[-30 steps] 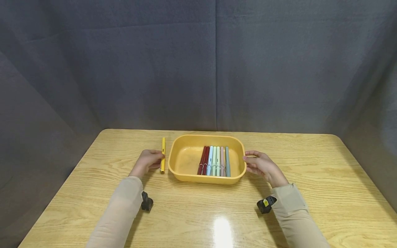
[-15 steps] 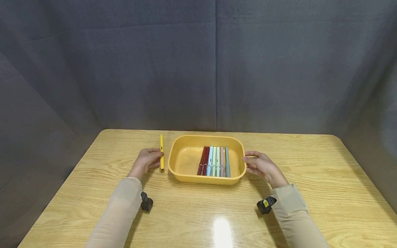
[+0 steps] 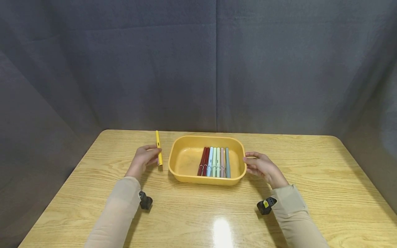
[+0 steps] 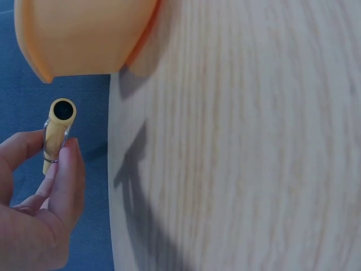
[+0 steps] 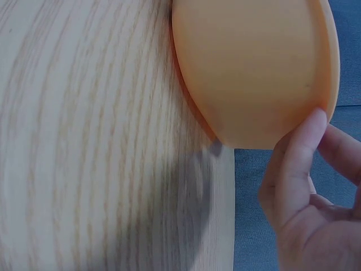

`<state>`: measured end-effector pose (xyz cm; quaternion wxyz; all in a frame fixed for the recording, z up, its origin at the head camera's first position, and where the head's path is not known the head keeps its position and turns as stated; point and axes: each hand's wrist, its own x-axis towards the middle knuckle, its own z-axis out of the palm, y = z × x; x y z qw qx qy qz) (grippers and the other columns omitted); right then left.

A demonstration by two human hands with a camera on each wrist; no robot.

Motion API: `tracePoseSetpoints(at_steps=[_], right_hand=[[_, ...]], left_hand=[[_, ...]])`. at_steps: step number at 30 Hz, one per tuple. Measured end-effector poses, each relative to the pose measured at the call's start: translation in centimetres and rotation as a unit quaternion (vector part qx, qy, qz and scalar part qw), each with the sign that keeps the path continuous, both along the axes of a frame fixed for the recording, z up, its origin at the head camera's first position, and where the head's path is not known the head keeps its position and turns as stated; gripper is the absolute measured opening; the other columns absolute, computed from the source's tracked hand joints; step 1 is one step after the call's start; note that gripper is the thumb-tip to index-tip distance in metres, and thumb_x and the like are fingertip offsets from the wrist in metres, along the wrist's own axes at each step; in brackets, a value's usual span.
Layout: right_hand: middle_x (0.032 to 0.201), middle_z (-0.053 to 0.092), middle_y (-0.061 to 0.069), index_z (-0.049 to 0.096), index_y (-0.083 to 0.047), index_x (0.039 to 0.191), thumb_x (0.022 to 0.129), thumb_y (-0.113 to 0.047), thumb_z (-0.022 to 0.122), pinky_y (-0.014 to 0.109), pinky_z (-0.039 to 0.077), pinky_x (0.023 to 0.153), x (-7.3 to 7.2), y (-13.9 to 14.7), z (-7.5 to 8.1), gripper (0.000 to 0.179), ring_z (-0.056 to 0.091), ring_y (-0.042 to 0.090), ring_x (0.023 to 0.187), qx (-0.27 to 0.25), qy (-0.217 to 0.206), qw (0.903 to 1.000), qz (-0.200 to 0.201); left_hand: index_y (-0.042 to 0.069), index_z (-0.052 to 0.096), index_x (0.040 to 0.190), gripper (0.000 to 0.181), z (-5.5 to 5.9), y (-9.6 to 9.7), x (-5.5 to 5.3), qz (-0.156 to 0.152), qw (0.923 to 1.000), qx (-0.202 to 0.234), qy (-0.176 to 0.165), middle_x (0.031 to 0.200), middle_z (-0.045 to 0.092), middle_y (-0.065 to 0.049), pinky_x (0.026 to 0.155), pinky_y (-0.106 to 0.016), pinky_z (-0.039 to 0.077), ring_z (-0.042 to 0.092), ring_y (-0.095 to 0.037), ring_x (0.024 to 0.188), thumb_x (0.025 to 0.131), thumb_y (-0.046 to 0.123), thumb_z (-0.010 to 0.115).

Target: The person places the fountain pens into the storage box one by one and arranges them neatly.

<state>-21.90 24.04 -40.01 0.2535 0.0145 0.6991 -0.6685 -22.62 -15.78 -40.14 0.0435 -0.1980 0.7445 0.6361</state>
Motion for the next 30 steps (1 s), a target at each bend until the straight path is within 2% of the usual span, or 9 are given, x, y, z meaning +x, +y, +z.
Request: tracePoseSetpoints(at_steps=[6,11,19,26,30], right_hand=[[0.078,0.066,-0.011,0.040,-0.003,0.122,0.097,-0.014,0.053,0.013,0.057,0.065,0.0,0.0,0.1,0.030,0.063,0.000,0.070,-0.007,-0.001,1.0000,0.002],[0.078,0.067,-0.010,0.040,-0.003,0.123,0.097,-0.014,0.053,0.013,0.057,0.064,0.1,0.1,0.2,0.030,0.064,0.001,0.070,-0.011,-0.002,0.9999,0.003],[0.079,0.066,-0.011,0.039,-0.002,0.124,0.098,-0.014,0.053,0.013,0.057,0.065,0.0,0.1,0.1,0.032,0.064,0.000,0.071,-0.006,-0.003,1.0000,0.004],[0.078,0.065,-0.011,0.039,-0.002,0.124,0.098,-0.013,0.052,0.013,0.056,0.064,0.0,0.0,0.2,0.031,0.063,0.000,0.069,-0.006,-0.003,1.0000,0.004],[0.079,0.065,-0.011,0.037,0.000,0.126,0.098,-0.014,0.053,0.013,0.056,0.064,0.0,-0.1,0.2,0.036,0.063,0.000,0.070,-0.007,0.000,0.9999,0.007]], left_hand=[[-0.005,0.053,0.129,0.042,0.5,0.0,-0.2,0.022,0.9995,0.013,0.017,0.093,0.059,-0.004,0.071,-0.016,0.057,0.057,-0.004,0.070,0.090,0.008,0.062],[-0.002,0.053,0.130,0.042,1.2,0.0,0.1,0.026,0.9991,0.015,0.031,0.096,0.060,-0.005,0.078,-0.020,0.058,0.057,-0.004,0.072,0.092,0.013,0.061],[0.002,0.053,0.131,0.041,1.9,0.3,0.2,0.025,0.9987,0.021,0.039,0.091,0.059,-0.001,0.065,-0.016,0.053,0.056,-0.004,0.070,0.094,0.019,0.058],[0.002,0.054,0.131,0.040,2.5,0.8,0.0,0.038,0.9976,0.036,0.046,0.109,0.060,-0.011,0.062,-0.012,0.052,0.057,-0.010,0.080,0.094,0.019,0.055],[0.002,0.053,0.131,0.041,3.0,1.3,0.0,0.031,0.9977,0.036,0.048,0.114,0.057,-0.012,0.058,-0.010,0.052,0.057,-0.014,0.086,0.094,0.018,0.053]])
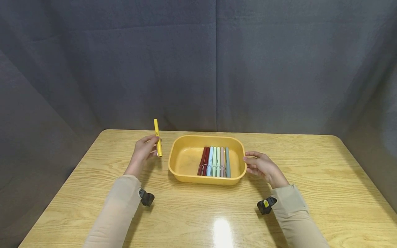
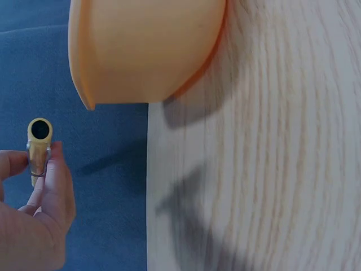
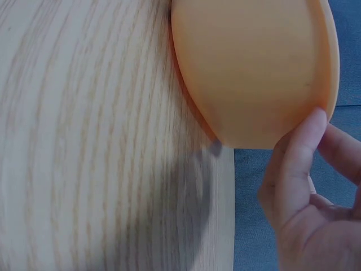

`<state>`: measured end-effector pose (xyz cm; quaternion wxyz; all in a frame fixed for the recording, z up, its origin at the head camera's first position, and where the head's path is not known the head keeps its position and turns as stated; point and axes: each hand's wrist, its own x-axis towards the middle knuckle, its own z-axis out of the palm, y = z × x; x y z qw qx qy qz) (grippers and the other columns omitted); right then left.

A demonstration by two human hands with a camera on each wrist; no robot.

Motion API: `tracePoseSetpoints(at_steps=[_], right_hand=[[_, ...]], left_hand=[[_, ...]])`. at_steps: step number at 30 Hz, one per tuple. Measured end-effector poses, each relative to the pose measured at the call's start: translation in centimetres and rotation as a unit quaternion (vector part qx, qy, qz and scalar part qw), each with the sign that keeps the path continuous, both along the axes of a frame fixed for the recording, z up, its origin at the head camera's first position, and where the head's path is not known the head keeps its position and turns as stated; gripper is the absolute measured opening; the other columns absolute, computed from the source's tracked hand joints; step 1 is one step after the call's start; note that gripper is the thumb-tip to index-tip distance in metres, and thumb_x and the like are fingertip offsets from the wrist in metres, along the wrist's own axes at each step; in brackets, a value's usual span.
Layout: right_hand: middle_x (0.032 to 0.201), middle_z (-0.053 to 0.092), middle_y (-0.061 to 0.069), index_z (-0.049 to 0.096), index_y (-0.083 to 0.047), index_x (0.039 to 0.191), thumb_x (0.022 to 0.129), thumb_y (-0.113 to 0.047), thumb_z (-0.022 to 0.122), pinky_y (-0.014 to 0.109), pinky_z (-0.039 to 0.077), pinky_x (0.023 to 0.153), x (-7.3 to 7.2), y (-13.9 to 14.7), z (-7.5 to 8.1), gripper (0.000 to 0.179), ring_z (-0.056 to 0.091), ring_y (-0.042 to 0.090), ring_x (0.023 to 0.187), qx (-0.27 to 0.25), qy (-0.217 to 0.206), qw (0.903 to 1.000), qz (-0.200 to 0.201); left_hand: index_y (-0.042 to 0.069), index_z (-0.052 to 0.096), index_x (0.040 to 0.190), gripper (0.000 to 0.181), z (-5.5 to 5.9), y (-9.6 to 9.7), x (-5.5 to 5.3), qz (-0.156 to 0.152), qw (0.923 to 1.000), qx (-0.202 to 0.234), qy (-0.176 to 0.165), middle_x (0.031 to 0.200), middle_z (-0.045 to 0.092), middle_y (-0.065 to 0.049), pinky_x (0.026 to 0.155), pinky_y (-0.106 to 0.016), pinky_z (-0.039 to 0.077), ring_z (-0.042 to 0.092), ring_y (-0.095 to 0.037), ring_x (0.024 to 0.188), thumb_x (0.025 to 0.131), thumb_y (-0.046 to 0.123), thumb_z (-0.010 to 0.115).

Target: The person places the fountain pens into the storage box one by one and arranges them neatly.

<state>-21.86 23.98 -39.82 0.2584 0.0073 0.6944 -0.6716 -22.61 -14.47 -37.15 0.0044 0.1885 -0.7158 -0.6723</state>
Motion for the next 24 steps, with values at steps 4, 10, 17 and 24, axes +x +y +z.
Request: tracePoseSetpoints(at_steps=[4,10,17,24], right_hand=[[0.080,0.066,-0.011,0.038,-0.001,0.125,0.098,-0.015,0.053,0.012,0.056,0.065,0.0,0.0,0.0,0.034,0.064,0.000,0.070,0.002,0.000,1.0000,0.000],[0.079,0.065,-0.011,0.038,-0.002,0.125,0.098,-0.014,0.053,0.012,0.056,0.064,-0.1,0.0,0.0,0.034,0.063,0.000,0.070,0.003,-0.004,1.0000,-0.003],[0.079,0.065,-0.011,0.037,-0.001,0.126,0.097,-0.014,0.053,0.012,0.056,0.064,-0.1,0.0,0.2,0.035,0.063,0.000,0.069,0.000,-0.004,1.0000,-0.003],[0.079,0.064,-0.012,0.041,-0.005,0.120,0.097,-0.014,0.053,0.013,0.056,0.064,0.0,0.0,0.0,0.027,0.062,0.000,0.070,0.004,-0.002,1.0000,-0.004]], left_hand=[[0.002,0.052,0.132,0.042,0.4,0.5,0.1,-0.011,0.9999,-0.003,0.000,0.113,0.057,-0.011,0.059,-0.011,0.052,0.057,-0.014,0.087,0.093,0.017,0.053],[0.004,0.052,0.133,0.043,0.8,1.4,0.1,-0.026,0.9997,0.000,0.000,0.110,0.060,-0.011,0.056,-0.011,0.052,0.059,-0.014,0.086,0.092,0.015,0.054],[0.003,0.053,0.131,0.043,0.8,2.3,-0.1,-0.038,0.9992,0.014,0.003,0.104,0.059,-0.008,0.055,-0.011,0.052,0.055,-0.009,0.076,0.089,0.012,0.057],[0.004,0.054,0.128,0.042,0.7,3.2,-0.1,-0.046,0.9987,0.019,-0.006,0.104,0.060,-0.008,0.056,-0.013,0.054,0.055,-0.010,0.076,0.088,0.012,0.061]])
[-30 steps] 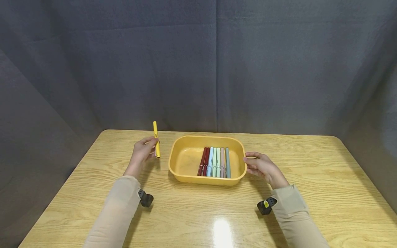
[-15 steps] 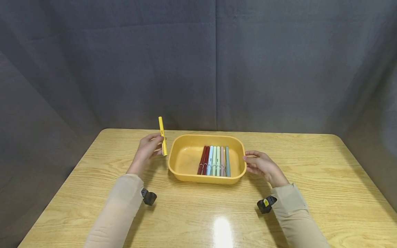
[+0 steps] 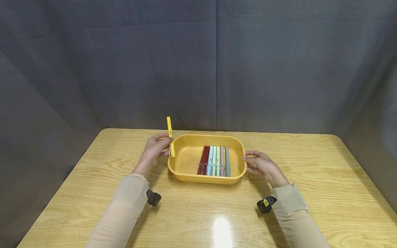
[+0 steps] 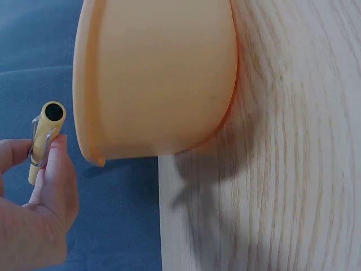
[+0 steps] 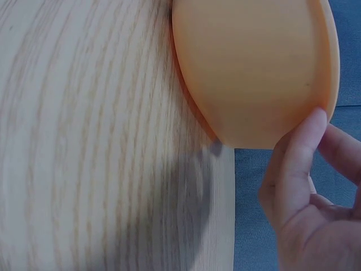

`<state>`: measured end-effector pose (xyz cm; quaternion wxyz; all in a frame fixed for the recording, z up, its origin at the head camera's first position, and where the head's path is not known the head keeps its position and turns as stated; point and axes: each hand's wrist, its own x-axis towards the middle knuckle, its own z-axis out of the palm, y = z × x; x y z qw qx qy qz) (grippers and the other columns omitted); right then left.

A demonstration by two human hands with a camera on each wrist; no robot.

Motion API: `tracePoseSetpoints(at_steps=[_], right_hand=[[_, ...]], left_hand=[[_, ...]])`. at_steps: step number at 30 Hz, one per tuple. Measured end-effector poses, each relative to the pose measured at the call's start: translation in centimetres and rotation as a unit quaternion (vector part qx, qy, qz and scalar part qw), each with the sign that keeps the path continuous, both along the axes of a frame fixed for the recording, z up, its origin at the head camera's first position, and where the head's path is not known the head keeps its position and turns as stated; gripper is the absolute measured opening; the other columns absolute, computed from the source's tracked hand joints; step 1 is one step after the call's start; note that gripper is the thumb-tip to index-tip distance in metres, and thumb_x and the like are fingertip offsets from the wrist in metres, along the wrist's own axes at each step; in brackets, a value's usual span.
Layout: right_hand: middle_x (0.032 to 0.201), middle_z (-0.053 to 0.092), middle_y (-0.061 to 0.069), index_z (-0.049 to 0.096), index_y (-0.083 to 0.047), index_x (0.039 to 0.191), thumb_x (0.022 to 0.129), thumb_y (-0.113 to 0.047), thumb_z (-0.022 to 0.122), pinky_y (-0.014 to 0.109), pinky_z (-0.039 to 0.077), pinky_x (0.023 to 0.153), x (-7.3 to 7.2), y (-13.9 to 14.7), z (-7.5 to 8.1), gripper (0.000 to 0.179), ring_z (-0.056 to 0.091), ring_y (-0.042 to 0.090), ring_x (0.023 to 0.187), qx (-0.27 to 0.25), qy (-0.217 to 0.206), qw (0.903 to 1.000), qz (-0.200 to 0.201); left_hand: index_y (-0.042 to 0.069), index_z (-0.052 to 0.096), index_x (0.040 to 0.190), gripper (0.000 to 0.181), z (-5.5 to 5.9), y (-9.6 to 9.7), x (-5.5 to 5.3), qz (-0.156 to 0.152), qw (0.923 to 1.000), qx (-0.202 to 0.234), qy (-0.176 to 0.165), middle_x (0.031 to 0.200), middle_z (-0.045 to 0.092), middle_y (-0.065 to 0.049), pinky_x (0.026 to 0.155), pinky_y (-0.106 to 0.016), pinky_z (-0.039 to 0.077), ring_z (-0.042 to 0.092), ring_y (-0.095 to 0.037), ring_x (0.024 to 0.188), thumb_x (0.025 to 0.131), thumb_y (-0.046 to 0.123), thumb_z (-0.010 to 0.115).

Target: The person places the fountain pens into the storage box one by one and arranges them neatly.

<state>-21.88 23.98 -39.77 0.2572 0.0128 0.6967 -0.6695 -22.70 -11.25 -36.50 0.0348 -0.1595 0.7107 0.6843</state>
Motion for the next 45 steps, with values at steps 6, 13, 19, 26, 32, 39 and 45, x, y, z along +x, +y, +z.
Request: tracePoseSetpoints(at_steps=[6,13,19,26,32,39,45], right_hand=[[0.078,0.065,-0.011,0.042,-0.005,0.120,0.097,-0.015,0.054,0.013,0.056,0.064,0.0,0.2,-0.1,0.027,0.063,0.000,0.069,-0.001,-0.001,1.0000,0.000],[0.078,0.065,-0.012,0.039,-0.002,0.124,0.097,-0.014,0.054,0.013,0.056,0.065,0.1,0.2,-0.1,0.033,0.063,0.000,0.069,0.002,0.000,1.0000,0.002],[0.079,0.064,-0.011,0.040,-0.002,0.123,0.097,-0.015,0.054,0.013,0.056,0.065,0.2,0.2,0.0,0.032,0.063,-0.001,0.070,0.002,0.000,1.0000,-0.001],[0.078,0.065,-0.011,0.039,-0.002,0.124,0.097,-0.014,0.054,0.013,0.056,0.065,0.1,0.1,0.0,0.032,0.063,0.000,0.069,-0.004,-0.002,1.0000,0.000],[0.078,0.066,-0.011,0.040,-0.003,0.123,0.097,-0.014,0.054,0.013,0.057,0.065,0.1,0.2,-0.1,0.031,0.063,0.000,0.070,-0.006,-0.003,1.0000,0.000],[0.079,0.066,-0.011,0.041,-0.005,0.121,0.097,-0.013,0.054,0.013,0.057,0.065,0.1,0.2,-0.1,0.028,0.064,0.000,0.070,-0.011,-0.005,0.9999,0.002],[0.080,0.066,-0.011,0.039,-0.003,0.124,0.097,-0.014,0.054,0.013,0.057,0.065,0.1,0.2,-0.1,0.033,0.064,0.000,0.071,-0.010,-0.005,0.9999,0.003]], left_hand=[[0.004,0.053,0.129,0.043,-0.2,0.7,0.1,-0.016,0.9998,-0.012,0.002,0.099,0.060,-0.005,0.058,-0.013,0.053,0.054,-0.009,0.074,0.088,0.013,0.061],[0.007,0.053,0.130,0.043,-0.1,1.7,0.4,-0.030,0.9996,0.001,-0.002,0.100,0.058,-0.004,0.057,-0.013,0.055,0.055,-0.011,0.079,0.089,0.012,0.061],[0.006,0.054,0.130,0.043,-0.4,2.2,0.3,-0.032,0.9993,0.019,0.002,0.098,0.056,-0.005,0.058,-0.014,0.055,0.054,-0.012,0.076,0.088,0.010,0.062],[0.007,0.054,0.131,0.041,-0.5,2.5,0.6,-0.041,0.9992,0.002,0.003,0.100,0.057,-0.004,0.057,-0.014,0.056,0.057,-0.015,0.080,0.092,0.017,0.060],[0.006,0.054,0.132,0.039,-0.5,2.7,0.7,-0.043,0.9990,0.013,0.001,0.095,0.057,-0.003,0.055,-0.013,0.055,0.057,-0.014,0.079,0.096,0.022,0.054],[0.005,0.053,0.132,0.041,-0.8,3.1,0.8,-0.050,0.9987,-0.005,0.007,0.099,0.057,-0.006,0.056,-0.014,0.056,0.058,-0.017,0.082,0.096,0.023,0.055],[0.002,0.054,0.131,0.041,-1.1,3.7,0.8,-0.057,0.9981,-0.015,0.016,0.104,0.061,-0.011,0.063,-0.020,0.060,0.061,-0.020,0.085,0.095,0.022,0.058]])
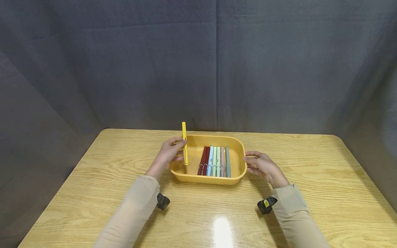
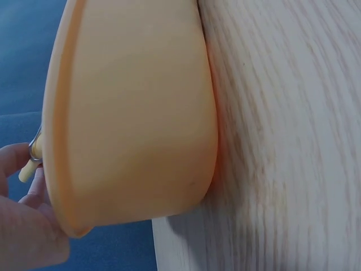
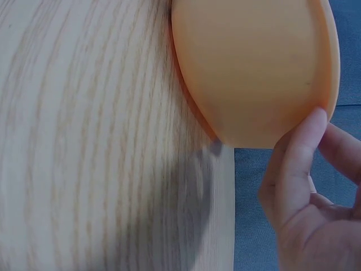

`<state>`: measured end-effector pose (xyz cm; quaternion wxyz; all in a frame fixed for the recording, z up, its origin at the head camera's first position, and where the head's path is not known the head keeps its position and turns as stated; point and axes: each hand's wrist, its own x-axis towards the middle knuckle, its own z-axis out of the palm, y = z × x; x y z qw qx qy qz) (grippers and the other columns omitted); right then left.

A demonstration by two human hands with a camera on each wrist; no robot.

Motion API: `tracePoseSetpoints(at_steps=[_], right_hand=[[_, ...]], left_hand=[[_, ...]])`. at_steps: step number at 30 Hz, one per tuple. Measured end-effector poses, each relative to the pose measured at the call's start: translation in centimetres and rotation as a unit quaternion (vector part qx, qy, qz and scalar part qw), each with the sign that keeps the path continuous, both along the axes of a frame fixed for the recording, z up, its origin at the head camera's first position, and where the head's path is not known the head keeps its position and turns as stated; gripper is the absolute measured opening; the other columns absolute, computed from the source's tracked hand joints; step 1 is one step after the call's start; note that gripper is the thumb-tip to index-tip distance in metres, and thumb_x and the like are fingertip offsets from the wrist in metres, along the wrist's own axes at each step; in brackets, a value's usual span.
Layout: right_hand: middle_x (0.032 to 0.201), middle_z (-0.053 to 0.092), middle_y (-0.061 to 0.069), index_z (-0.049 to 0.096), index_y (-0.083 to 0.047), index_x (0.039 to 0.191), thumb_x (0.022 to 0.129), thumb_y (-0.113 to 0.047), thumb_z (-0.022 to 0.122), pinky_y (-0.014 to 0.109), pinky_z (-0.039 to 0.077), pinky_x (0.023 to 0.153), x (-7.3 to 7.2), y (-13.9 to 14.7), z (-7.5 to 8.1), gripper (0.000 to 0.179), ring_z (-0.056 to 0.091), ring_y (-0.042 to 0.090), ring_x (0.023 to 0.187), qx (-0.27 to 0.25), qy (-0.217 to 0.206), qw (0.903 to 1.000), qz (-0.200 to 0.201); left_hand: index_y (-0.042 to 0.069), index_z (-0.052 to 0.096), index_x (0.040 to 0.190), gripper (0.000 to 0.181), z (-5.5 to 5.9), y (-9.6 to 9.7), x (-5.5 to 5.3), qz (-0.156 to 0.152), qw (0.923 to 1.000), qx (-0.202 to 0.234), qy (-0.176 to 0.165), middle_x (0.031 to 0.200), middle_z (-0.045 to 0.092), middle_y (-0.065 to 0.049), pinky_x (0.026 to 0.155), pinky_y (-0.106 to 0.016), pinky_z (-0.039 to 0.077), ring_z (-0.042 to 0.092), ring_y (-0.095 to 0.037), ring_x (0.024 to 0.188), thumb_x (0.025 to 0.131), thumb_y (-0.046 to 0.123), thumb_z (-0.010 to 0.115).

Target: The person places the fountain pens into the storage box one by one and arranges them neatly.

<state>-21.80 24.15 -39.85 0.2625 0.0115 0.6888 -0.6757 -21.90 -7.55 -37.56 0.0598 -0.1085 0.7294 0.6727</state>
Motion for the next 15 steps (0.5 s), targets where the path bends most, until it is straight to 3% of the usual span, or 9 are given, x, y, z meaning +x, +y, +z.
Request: tracePoseSetpoints(at_steps=[8,15], right_hand=[[0.079,0.066,-0.011,0.036,-0.001,0.127,0.098,-0.013,0.053,0.013,0.056,0.065,-0.02,0.07,-0.05,0.036,0.063,0.000,0.070,-0.001,-0.001,1.0000,0.000],[0.079,0.066,-0.011,0.038,-0.002,0.125,0.098,-0.013,0.053,0.013,0.056,0.064,-0.02,0.08,0.01,0.034,0.064,0.001,0.069,-0.010,-0.005,0.9999,0.001]], left_hand=[[0.001,0.057,0.126,0.039,-0.21,0.59,0.24,-0.006,0.9997,-0.024,0.010,0.107,0.062,-0.014,0.076,-0.034,0.062,0.063,-0.021,0.086,0.094,0.022,0.059],[0.004,0.058,0.124,0.037,-0.04,0.94,0.32,-0.020,0.9992,-0.033,-0.002,0.106,0.061,-0.012,0.078,-0.035,0.062,0.057,-0.018,0.082,0.093,0.024,0.062]])
